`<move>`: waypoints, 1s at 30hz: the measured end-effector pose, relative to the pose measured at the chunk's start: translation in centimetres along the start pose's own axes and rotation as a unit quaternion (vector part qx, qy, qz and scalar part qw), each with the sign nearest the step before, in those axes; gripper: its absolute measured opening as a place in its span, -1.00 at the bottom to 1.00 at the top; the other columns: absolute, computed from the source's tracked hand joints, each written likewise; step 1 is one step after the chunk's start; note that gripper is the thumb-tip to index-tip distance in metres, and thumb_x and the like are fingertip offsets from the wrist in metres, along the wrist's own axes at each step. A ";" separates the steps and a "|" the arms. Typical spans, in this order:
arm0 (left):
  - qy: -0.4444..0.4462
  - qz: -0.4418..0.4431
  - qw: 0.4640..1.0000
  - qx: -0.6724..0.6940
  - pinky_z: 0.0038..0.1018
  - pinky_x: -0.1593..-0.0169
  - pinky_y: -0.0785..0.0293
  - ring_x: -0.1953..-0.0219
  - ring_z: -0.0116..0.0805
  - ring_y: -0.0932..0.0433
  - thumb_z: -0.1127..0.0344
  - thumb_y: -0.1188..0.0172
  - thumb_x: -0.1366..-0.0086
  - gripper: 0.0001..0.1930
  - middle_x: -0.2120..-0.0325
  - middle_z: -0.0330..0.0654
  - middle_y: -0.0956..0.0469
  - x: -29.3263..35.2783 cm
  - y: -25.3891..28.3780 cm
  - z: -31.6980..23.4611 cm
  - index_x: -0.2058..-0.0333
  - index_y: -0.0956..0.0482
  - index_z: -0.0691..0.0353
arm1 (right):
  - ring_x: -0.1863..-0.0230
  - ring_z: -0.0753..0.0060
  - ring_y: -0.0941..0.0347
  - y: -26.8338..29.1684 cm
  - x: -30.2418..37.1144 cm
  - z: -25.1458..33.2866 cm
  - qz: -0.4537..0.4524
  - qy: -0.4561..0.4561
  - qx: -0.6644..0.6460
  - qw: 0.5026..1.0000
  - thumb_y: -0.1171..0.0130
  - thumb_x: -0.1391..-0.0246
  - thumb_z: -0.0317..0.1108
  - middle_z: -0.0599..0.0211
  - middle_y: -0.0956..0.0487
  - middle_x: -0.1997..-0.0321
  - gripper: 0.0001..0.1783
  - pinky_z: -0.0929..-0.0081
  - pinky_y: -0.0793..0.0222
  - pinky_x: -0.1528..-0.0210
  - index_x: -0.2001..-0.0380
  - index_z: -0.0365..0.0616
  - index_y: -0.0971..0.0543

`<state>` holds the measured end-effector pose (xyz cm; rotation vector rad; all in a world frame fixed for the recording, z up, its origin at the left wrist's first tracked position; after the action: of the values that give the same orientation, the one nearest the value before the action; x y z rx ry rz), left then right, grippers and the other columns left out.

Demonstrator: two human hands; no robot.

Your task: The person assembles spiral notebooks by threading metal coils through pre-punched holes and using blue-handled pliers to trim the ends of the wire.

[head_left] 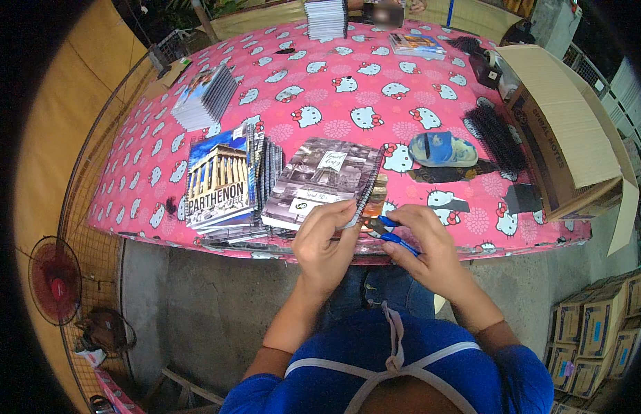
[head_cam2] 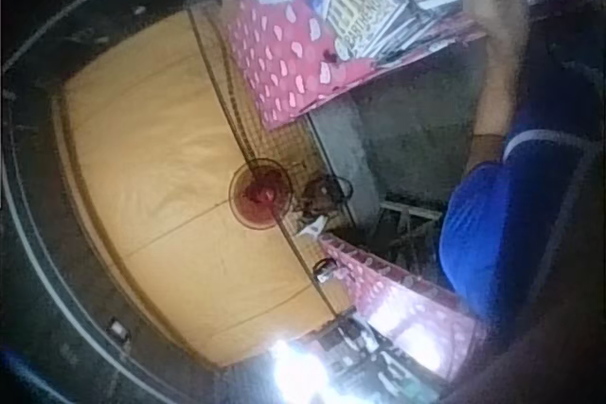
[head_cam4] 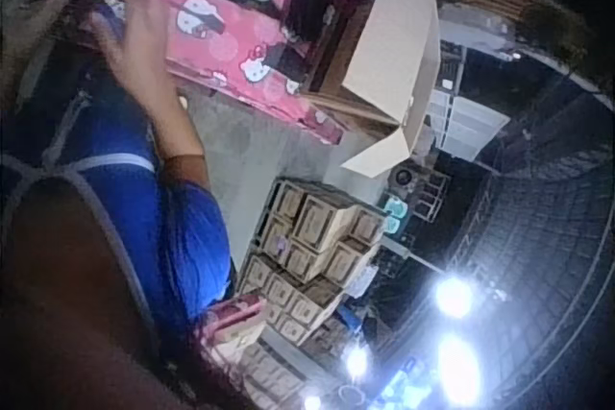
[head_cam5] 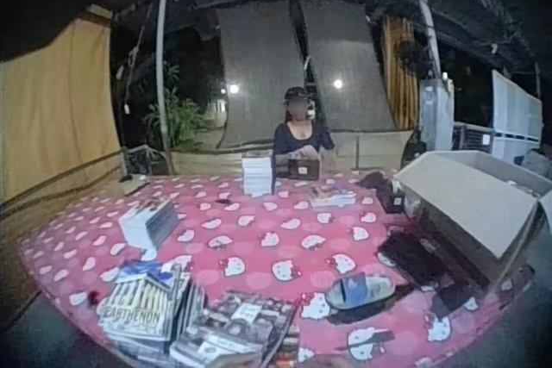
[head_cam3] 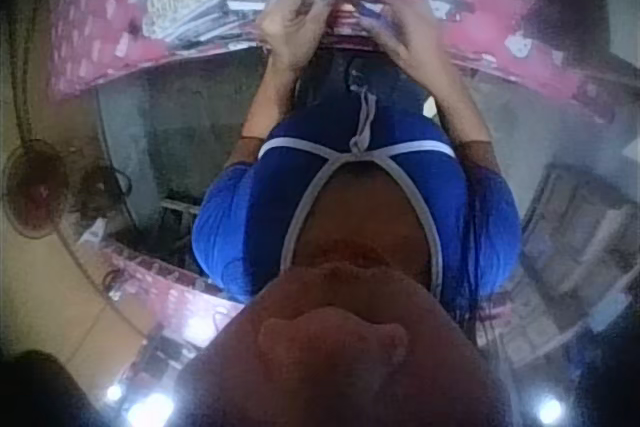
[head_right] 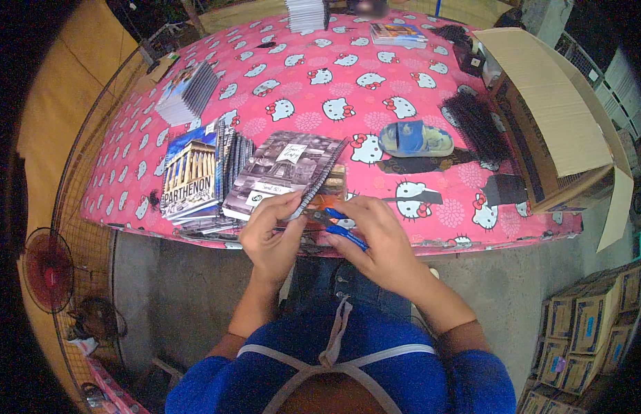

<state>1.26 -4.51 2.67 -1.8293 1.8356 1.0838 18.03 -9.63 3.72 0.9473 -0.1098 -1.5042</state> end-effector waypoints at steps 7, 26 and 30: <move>-0.086 -0.022 0.996 -0.033 -0.42 0.22 -0.53 0.32 -0.15 -0.62 0.70 -0.22 0.09 -0.79 0.36 0.03 -0.62 -0.5 0.5 -0.8 0.40 -0.59 0.37 | 0.39 0.37 -0.56 -2.9 0.5 -3.3 0.198 -0.331 -0.570 0.726 0.01 -0.26 -0.20 0.15 -0.60 0.29 -0.64 0.49 -0.53 0.30 0.11 -0.33 -0.48; -0.271 0.014 0.886 -0.375 -0.16 -0.06 -0.26 0.08 -0.15 -0.48 0.01 -0.16 -0.19 -0.51 0.12 -0.17 -0.54 -20.6 16.0 0.5 -0.04 -0.46 0.12 | -0.15 0.02 -0.34 -4.6 -4.4 -8.1 0.047 -0.031 0.017 0.998 -0.45 0.29 -0.26 0.00 -0.43 -0.06 -0.16 0.26 -0.25 -0.15 -0.11 -0.11 -0.29; 0.033 0.279 0.809 -0.517 0.31 -0.25 0.51 -0.40 0.11 0.32 -0.51 0.07 -0.03 0.08 -0.37 0.03 0.30 -15.1 14.0 13.3 -0.36 0.17 0.05 | 0.15 0.07 -0.55 -6.7 -7.9 -10.9 -0.005 -0.098 0.006 0.995 -0.36 0.15 -0.36 0.07 -0.58 0.23 -0.38 0.31 -0.44 0.11 0.03 -0.13 -0.29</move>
<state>-13.98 13.89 8.46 -1.7618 2.0487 2.6793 18.22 3.58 -3.48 0.8088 -0.2561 -1.6056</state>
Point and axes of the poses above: each hand's wrist, its own x-axis away from the middle knuckle, its own y-axis out of the back of the hand, z = x × y, the point moved 4 cm from there along -x, towards the middle knuckle
